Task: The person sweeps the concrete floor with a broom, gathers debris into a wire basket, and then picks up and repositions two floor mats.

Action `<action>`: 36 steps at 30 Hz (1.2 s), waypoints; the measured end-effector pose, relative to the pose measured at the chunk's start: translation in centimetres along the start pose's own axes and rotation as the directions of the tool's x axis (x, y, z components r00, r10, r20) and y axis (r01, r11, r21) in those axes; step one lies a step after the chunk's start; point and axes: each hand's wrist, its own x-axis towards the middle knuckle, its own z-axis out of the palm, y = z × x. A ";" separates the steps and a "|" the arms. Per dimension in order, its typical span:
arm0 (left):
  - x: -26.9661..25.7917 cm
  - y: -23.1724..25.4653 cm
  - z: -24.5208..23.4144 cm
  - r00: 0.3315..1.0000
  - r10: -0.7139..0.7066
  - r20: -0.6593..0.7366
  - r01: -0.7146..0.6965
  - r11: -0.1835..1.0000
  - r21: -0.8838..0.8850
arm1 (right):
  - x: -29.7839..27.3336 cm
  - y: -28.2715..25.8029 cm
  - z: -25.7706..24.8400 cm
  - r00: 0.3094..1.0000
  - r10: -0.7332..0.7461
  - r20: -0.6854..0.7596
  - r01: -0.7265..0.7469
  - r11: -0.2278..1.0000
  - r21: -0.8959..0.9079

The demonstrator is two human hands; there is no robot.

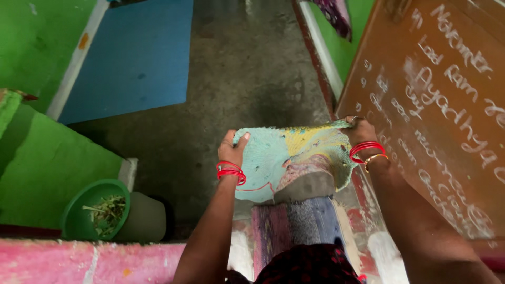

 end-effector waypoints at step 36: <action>27.6 -1.5 -0.2 0.989 -0.083 -0.119 0.084 0.996 0.005 | 30.6 -13.9 10.4 0.965 -0.216 0.150 0.226 0.973 -0.053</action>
